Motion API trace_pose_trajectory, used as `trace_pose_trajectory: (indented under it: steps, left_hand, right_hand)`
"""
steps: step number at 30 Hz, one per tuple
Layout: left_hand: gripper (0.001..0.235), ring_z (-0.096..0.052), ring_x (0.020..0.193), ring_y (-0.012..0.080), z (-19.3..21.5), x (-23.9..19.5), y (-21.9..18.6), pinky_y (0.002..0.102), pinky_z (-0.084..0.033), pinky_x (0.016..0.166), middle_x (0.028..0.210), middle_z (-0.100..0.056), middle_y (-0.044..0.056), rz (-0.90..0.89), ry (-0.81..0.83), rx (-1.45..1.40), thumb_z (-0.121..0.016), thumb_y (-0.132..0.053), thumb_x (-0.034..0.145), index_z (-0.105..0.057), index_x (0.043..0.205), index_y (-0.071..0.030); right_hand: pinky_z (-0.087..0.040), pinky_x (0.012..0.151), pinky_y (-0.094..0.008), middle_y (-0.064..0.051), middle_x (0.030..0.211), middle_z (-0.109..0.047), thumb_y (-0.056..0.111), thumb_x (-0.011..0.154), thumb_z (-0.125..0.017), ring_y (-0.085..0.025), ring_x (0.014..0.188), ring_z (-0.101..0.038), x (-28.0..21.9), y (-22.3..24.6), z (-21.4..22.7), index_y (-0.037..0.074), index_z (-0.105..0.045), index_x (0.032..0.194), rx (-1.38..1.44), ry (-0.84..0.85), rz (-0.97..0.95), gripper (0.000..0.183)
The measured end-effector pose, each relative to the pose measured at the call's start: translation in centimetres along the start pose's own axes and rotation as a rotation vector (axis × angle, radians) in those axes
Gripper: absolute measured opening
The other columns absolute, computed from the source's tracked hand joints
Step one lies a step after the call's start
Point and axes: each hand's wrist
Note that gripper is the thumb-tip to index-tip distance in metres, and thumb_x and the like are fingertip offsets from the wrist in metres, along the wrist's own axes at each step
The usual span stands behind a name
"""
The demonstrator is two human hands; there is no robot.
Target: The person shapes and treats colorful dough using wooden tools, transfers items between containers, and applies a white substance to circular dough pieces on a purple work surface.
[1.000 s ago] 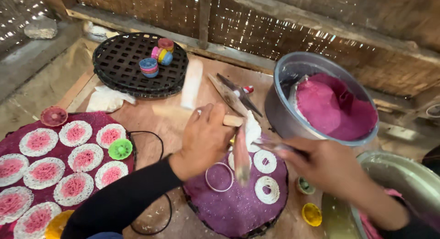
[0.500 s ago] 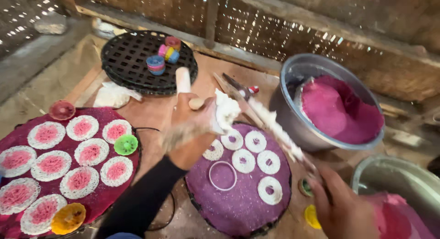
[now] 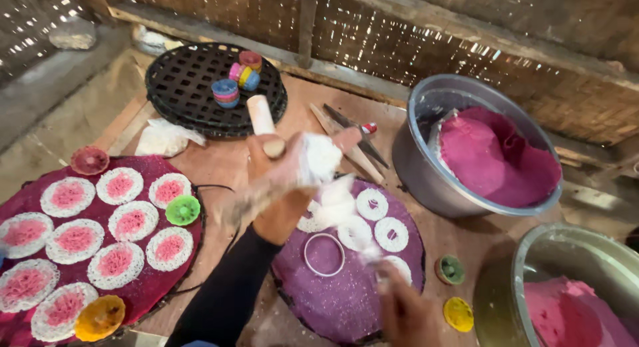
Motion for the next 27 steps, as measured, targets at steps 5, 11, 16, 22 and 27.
trace_pose_trajectory:
  steps: [5, 11, 16, 22, 27]
  left_hand:
    - [0.041, -0.069, 0.079, 0.0247, -0.3, -1.6, 1.7, 0.036, -0.056, 0.066, 0.092, -0.065, 0.016, 0.02, -0.002, 0.112, -0.065, -0.037, 0.083, -0.06, 0.102, -0.001]
    - [0.041, -0.068, 0.085, 0.0246, -1.5, -3.0, 1.1, 0.037, -0.055, 0.072, 0.099, -0.065, 0.016, -0.161, -0.063, 0.444, -0.067, -0.036, 0.083, -0.061, 0.105, -0.001]
    - [0.042, -0.067, 0.091, 0.0245, -1.0, -3.4, -1.7, 0.038, -0.054, 0.076, 0.104, -0.064, 0.015, -0.296, -0.053, 0.906, -0.069, -0.034, 0.083, -0.062, 0.108, -0.001]
    - [0.043, -0.067, 0.097, 0.0244, -0.9, -3.3, -6.3, 0.038, -0.053, 0.082, 0.111, -0.064, 0.015, -0.31, 0.064, 1.201, -0.071, -0.032, 0.084, -0.063, 0.112, -0.002]
    - [0.044, -0.066, 0.102, 0.0243, -1.7, -1.7, -7.3, 0.039, -0.053, 0.087, 0.116, -0.064, 0.015, -0.248, 0.198, 0.938, -0.073, -0.031, 0.084, -0.064, 0.115, -0.002]
  right_hand:
    - [-0.058, 0.062, -0.032, -0.016, 0.081, -0.073, 0.012, 0.097, -0.066, -0.022, 0.064, -0.073, 3.1, -1.4, 0.2, 0.009, -0.073, 0.131, -0.24, 0.066, -0.42, 0.035]
    - [-0.06, 0.066, -0.031, -0.019, 0.097, -0.076, 0.009, 0.093, -0.066, -0.022, 0.08, -0.08, 0.1, -3.2, -2.2, 0.003, -0.065, 0.128, -0.031, 0.0, -0.04, 0.035]
    - [-0.056, 0.059, -0.031, -0.014, 0.104, -0.078, 0.009, 0.09, -0.069, -0.02, 0.067, -0.073, -0.7, -6.8, 1.1, 0.007, -0.067, 0.104, -0.03, 0.098, -0.09, 0.014]
    - [-0.052, 0.072, -0.057, -0.025, 0.099, -0.071, 0.039, 0.106, -0.054, -0.048, 0.091, -0.067, 11.4, -16.4, 11.6, 0.012, -0.071, 0.119, -0.65, 0.001, -0.275, 0.034]
    - [-0.054, 0.08, -0.054, -0.027, 0.101, -0.07, 0.038, 0.095, -0.062, -0.046, 0.091, -0.068, 20.1, -22.5, 11.5, 0.007, -0.07, 0.12, -0.824, 0.095, -0.134, 0.04]
Point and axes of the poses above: each hand's wrist, its own x-axis towards the middle knuckle, its own z-axis out of the back of the hand, y = z × x
